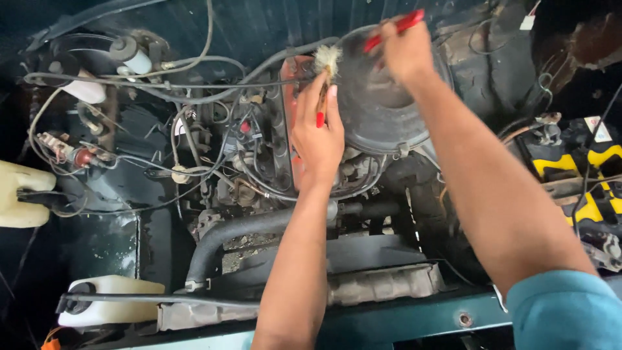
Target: The person uses a small brush to scrub and clean the top of a car engine, focusing on the valve cover and the air filter housing. They systematically remove accumulated dust and grime from the surfaces using the brush.
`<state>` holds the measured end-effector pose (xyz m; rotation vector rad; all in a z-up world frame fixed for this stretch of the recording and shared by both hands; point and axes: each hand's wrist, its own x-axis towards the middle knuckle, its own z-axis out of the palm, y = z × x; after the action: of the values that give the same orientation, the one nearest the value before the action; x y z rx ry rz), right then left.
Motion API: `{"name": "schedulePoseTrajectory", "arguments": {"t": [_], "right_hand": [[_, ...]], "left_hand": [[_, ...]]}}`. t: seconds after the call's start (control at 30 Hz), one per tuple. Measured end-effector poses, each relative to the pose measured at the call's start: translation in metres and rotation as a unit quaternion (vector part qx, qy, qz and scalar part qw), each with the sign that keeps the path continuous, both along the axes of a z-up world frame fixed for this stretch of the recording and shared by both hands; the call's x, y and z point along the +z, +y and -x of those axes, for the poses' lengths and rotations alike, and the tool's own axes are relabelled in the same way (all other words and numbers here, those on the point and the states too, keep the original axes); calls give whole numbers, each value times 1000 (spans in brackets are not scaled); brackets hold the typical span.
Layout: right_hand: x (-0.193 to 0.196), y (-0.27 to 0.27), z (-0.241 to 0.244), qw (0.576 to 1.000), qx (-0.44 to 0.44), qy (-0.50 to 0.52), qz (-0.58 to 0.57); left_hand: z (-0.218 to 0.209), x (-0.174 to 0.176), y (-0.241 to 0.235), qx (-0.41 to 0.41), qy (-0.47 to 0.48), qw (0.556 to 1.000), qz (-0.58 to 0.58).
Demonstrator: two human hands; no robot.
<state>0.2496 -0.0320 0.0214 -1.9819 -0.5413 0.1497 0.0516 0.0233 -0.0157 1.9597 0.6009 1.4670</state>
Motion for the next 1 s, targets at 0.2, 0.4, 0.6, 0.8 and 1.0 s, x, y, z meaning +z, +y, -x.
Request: {"name": "schedulePoseTrajectory", "arguments": {"t": [0.2,0.4,0.6,0.8,1.0], "right_hand": [[37,-27,76,981,170,72,63],[16,-36,55,983,181,-22,-10],[-48,-18,-63,990,22,-26,-135],[-29,-42,-78,992,-105,-71,-16],[-34,4,-76,995,-90,6,-45]], "left_hand": [[6,8,2,-15,-4,1000,-1],[-2,0,-7,-21,9,999,-35],[5,11,-2,-7,19,997,-69],[11,28,3,-16,21,995,-96],[9,24,4,43,36,980,-191]]}}
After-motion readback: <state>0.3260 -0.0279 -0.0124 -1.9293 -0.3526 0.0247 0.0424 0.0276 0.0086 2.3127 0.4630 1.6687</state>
